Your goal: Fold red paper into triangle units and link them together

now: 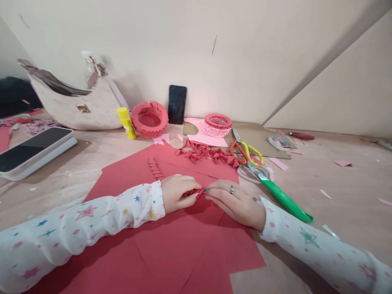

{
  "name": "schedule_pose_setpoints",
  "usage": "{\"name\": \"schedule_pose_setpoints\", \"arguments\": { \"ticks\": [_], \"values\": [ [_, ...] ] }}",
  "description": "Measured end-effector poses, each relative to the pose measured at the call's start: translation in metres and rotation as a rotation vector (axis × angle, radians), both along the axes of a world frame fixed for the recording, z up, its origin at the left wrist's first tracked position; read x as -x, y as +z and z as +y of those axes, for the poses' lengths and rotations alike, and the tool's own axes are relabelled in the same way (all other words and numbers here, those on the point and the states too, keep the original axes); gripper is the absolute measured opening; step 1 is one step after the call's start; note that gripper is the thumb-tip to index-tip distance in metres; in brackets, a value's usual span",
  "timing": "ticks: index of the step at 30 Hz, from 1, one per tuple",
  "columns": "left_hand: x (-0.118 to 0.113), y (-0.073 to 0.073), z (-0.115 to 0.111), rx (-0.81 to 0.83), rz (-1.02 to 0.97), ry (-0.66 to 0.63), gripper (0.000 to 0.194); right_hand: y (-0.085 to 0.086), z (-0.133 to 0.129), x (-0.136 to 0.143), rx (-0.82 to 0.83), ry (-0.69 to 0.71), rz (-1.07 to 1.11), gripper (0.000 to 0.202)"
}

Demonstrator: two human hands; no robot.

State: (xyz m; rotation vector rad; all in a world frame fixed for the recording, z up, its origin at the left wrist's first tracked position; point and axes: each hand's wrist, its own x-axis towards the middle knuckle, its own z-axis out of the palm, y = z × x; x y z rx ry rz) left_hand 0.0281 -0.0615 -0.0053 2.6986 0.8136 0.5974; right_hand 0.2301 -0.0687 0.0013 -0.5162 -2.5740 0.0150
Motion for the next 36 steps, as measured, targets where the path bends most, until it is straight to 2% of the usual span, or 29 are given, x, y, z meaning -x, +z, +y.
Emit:
{"name": "schedule_pose_setpoints", "arguments": {
  "ticks": [10, 36],
  "values": [
    [0.0007, -0.0025, 0.0003, -0.017, -0.018, 0.010, 0.019, -0.0021, 0.0009, -0.0006, -0.025, -0.021, 0.025, 0.022],
    [0.0004, -0.0025, 0.0020, -0.039, 0.028, -0.027, 0.019, -0.0034, 0.0006, 0.0041, 0.020, -0.066, 0.025, 0.015]
  ]
}}
